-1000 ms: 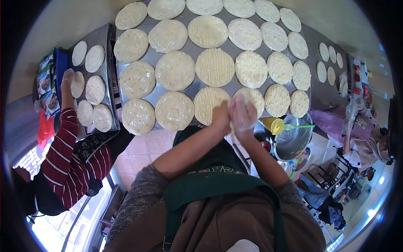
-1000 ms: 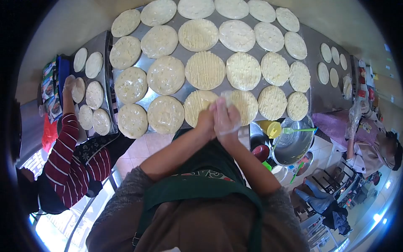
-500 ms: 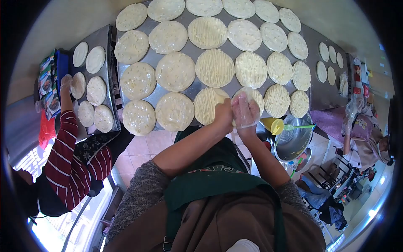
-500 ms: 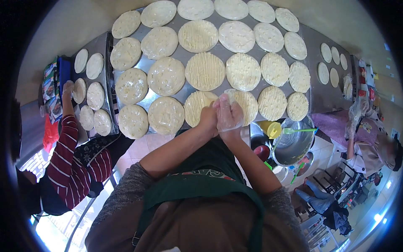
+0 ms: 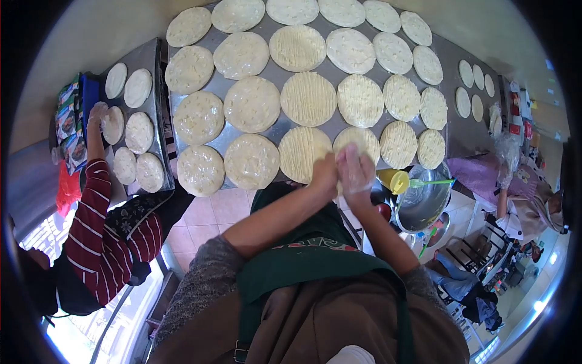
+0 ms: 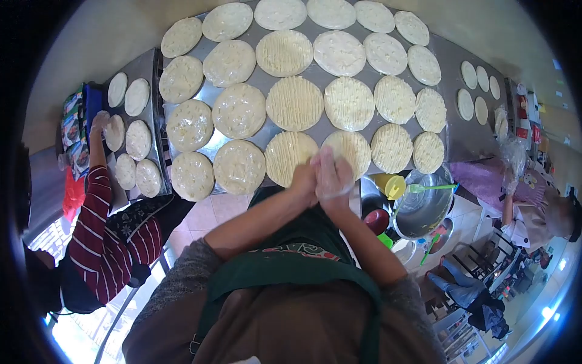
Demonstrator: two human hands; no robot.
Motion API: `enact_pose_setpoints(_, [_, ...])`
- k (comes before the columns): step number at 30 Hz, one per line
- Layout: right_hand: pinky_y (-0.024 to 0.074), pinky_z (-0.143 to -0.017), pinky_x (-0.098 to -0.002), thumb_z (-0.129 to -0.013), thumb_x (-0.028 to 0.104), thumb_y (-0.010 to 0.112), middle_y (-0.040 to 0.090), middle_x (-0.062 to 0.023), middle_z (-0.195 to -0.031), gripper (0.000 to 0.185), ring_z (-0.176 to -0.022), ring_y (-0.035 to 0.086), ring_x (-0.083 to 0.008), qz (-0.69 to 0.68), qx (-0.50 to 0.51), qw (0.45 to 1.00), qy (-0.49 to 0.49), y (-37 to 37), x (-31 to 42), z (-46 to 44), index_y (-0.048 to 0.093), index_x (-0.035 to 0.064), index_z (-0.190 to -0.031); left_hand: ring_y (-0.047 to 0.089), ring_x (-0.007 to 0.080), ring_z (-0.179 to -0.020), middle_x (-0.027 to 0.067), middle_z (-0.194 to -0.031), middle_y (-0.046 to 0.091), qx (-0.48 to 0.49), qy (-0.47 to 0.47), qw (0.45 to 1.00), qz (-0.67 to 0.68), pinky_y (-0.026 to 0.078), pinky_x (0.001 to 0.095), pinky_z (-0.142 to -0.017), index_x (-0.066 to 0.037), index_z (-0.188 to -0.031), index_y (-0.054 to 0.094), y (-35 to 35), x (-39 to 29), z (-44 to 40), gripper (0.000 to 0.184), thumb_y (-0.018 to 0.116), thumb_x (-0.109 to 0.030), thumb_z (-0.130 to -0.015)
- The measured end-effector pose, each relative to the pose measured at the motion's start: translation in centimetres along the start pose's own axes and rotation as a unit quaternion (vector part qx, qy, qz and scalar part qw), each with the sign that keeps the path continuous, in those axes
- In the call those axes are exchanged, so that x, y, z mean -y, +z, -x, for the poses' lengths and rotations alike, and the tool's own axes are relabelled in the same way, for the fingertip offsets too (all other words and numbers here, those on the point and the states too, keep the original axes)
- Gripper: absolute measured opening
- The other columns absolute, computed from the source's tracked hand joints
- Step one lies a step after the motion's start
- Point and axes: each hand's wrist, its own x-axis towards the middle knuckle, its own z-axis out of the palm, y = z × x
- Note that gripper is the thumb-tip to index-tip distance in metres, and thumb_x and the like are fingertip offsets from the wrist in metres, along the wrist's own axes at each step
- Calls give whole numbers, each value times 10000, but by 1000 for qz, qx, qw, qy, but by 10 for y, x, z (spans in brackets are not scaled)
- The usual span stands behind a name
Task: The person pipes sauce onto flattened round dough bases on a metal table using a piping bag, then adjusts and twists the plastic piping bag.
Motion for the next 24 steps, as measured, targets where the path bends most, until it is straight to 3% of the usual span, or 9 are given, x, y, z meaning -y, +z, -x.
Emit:
enact_pose_setpoints(2, [245,-431,-201,-915,298,420,405,31,-513,386,-475,331,-38,85,-11,996,3,-12,-17,32,511,47,-637,544,222,-845,181,-919,550,-23,-12,1000,-15,446,375,-692,68,-998,512,-11,32,30,443,420,-337,-846])
enact_pose_setpoints(3, [235,-432,-189,-913,295,427,406,29,-516,385,-478,332,-30,-65,-10,997,31,-10,-25,41,509,45,-632,545,230,-848,185,-922,547,2,1,1000,-17,448,382,-693,72,-1007,502,-10,33,40,447,417,-337,-846])
enact_pose_setpoints(5, [231,-428,-189,-909,300,433,405,30,-518,386,-473,332,-30,-27,-32,998,55,-9,-22,40,507,47,-628,546,246,-854,194,-927,542,49,26,998,-21,450,395,-696,80,-1024,482,-10,33,57,458,413,-337,-848])
enact_pose_setpoints(11, [254,-432,-200,-905,344,429,433,28,-563,357,-497,360,-38,-21,3,1000,17,-1,7,-10,505,67,-692,548,263,-846,190,-925,544,68,14,997,32,456,411,-688,58,-1039,481,13,-14,-8,440,422,-334,-849])
enact_pose_setpoints(13, [264,-431,-202,-906,325,431,428,32,-559,342,-493,364,-36,139,-37,980,-140,-5,-8,6,502,68,-692,546,262,-836,186,-912,542,31,-15,999,28,453,406,-689,61,-1027,480,7,0,15,433,422,-328,-847])
enact_pose_setpoints(15, [286,-432,-206,-907,276,434,427,27,-556,314,-492,381,-42,-23,-23,999,29,-16,-27,34,500,57,-692,544,261,-826,184,-900,539,30,-17,999,16,449,402,-688,66,-1017,478,1,20,43,431,422,-325,-844])
enact_pose_setpoints(18, [291,-428,-210,-904,250,442,432,11,-548,301,-478,380,-51,-115,-15,990,74,-16,-24,44,502,41,-696,539,258,-813,183,-891,536,58,4,998,18,441,397,-690,74,-1006,476,-6,36,53,433,421,-322,-841])
enact_pose_setpoints(19, [284,-430,-206,-906,256,436,428,4,-547,314,-477,367,-55,29,-8,998,54,-19,-17,37,503,35,-693,537,255,-810,182,-895,535,54,-4,998,39,437,396,-693,75,-1005,477,-6,37,37,432,419,-320,-841])
enact_pose_setpoints(24, [318,-445,-240,-902,243,444,429,-11,-549,296,-488,383,-73,73,-21,996,-44,-10,5,-3,509,41,-696,521,234,-809,184,-927,528,45,-1,999,18,420,403,-712,86,-988,479,21,-14,2,401,401,-278,-840])
